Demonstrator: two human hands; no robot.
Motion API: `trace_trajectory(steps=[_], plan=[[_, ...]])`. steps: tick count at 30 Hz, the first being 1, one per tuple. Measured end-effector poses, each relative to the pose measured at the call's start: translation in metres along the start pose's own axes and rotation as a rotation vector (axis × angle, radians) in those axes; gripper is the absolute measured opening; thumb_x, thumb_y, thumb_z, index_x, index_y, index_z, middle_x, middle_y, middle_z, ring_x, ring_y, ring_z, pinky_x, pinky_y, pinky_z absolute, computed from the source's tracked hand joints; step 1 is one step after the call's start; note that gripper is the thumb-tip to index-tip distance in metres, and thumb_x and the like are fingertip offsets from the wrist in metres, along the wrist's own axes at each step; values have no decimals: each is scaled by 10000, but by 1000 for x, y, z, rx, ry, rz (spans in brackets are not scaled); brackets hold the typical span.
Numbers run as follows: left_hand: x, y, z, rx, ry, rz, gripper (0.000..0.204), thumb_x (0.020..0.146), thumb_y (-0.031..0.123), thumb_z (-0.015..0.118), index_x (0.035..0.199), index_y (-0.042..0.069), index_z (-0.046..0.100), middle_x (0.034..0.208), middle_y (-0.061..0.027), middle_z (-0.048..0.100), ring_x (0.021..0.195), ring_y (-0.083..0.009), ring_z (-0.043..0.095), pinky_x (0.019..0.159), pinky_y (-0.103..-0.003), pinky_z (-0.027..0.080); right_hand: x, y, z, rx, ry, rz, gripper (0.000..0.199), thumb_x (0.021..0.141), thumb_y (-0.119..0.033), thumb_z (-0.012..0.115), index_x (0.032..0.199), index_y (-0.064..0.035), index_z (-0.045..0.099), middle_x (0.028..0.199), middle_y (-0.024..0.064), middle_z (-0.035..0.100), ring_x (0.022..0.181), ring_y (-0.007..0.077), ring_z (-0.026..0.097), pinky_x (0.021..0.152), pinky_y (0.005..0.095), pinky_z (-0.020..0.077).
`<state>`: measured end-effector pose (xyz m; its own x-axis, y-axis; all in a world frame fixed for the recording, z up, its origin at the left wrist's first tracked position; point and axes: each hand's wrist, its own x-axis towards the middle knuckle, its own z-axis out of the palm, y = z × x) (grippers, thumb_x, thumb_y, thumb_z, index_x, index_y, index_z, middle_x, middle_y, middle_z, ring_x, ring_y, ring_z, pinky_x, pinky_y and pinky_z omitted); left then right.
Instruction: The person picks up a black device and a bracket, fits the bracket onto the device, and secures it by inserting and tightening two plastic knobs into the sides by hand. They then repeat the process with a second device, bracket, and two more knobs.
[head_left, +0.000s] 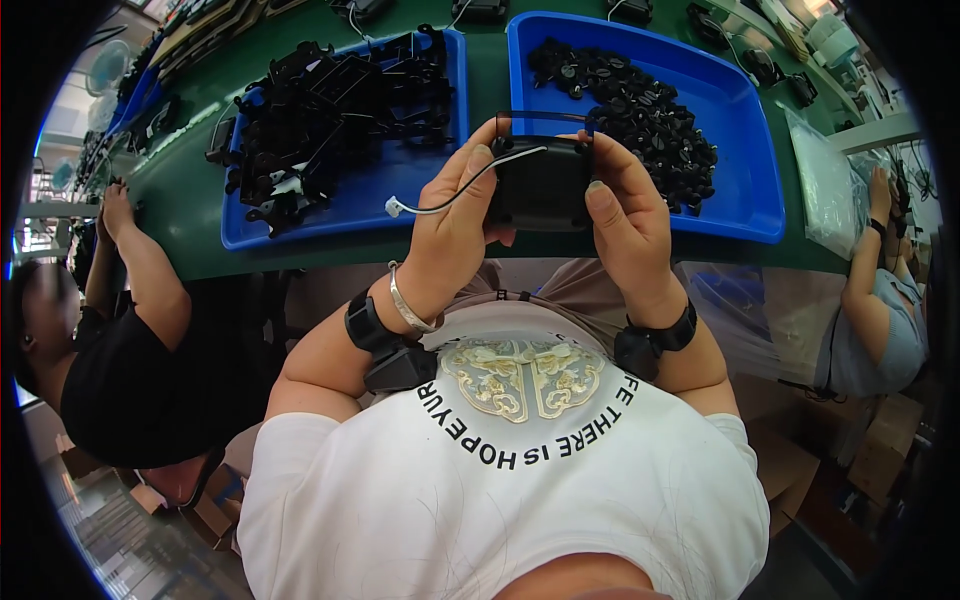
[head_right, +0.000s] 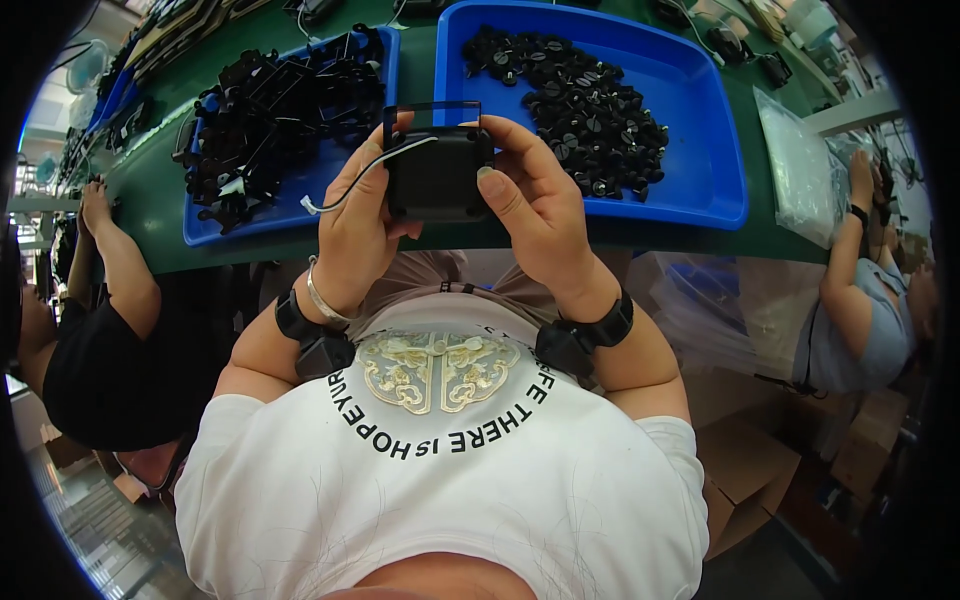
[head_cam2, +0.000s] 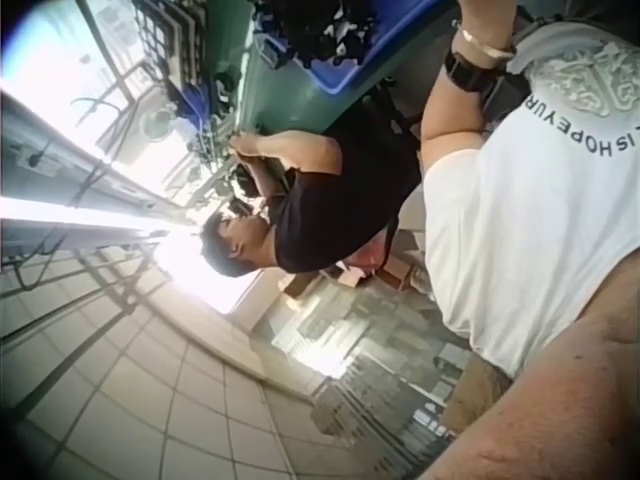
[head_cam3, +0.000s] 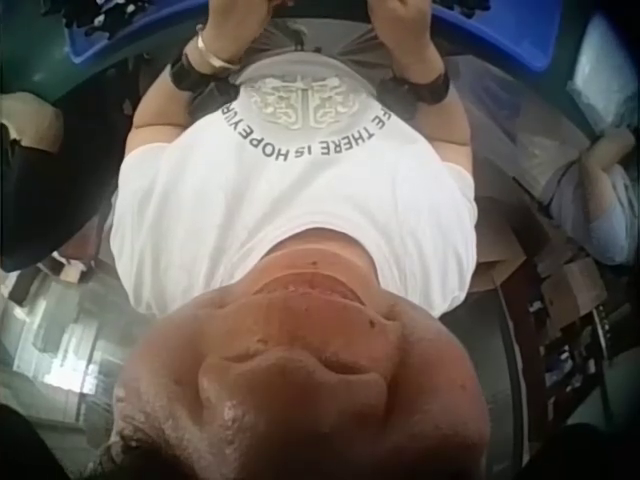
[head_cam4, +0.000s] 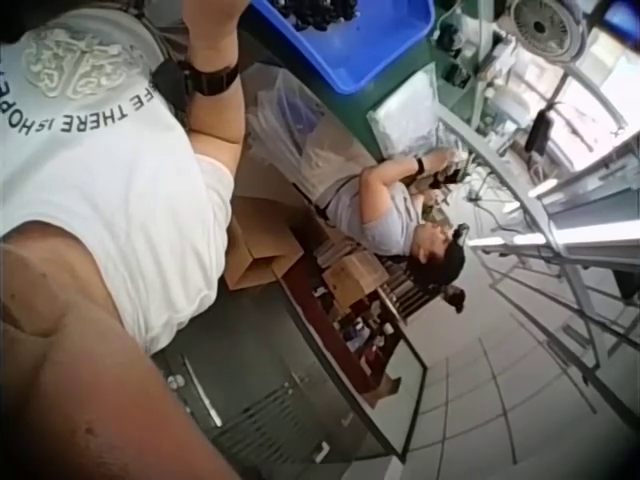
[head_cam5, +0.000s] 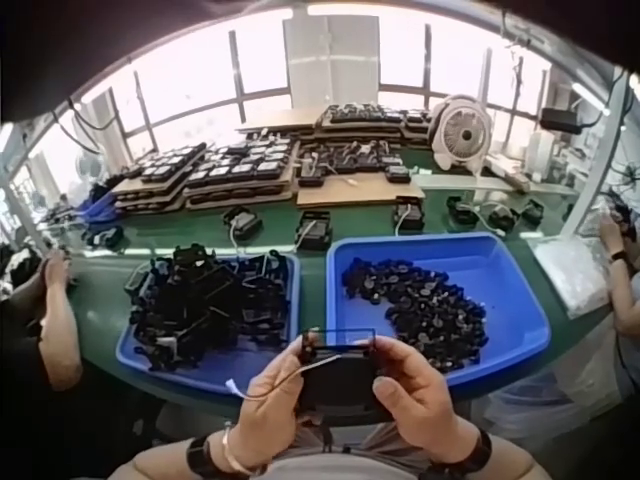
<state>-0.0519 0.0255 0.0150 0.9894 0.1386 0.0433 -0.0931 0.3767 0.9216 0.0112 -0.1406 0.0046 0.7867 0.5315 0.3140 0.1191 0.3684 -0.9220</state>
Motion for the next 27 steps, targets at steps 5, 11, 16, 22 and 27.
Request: trace_trajectory(steps=[5,11,16,22,27], plan=[[0,-9,-4,31,-22,98,470,964,242,426,1383,58,318,912,13,593,622,-16,517,496,-149,426,0,-5,7,-9,23,-54,428,926,-147,513,1293,23,372,1168,67,519,1018,101,500,901,230,397],[-1,-8,-7,-43,-141,85,484,961,202,420,1403,68,274,1052,-27,583,701,-33,525,537,-145,432,-6,-4,11,51,79,-113,425,929,-159,510,1284,18,359,1158,69,520,1024,103,495,900,238,400],[1,6,0,-266,-133,-58,490,962,196,411,1410,70,257,1086,-35,579,757,-40,531,528,-148,427,-5,-1,2,38,29,-95,428,938,-199,480,1289,6,344,1248,105,465,1127,152,466,969,295,379],[4,2,-6,-250,-146,-85,511,959,180,405,1422,71,217,1081,-48,581,747,-50,539,544,-155,429,-5,3,6,70,78,-76,412,935,-175,498,1277,3,353,1175,76,505,1017,100,499,893,240,408],[1,-2,-5,8,-156,40,491,956,168,417,1409,66,256,1022,-43,590,697,-40,538,514,-153,412,-4,0,6,177,126,-40,414,938,-183,490,1280,3,349,1175,76,506,1021,102,499,896,239,407]])
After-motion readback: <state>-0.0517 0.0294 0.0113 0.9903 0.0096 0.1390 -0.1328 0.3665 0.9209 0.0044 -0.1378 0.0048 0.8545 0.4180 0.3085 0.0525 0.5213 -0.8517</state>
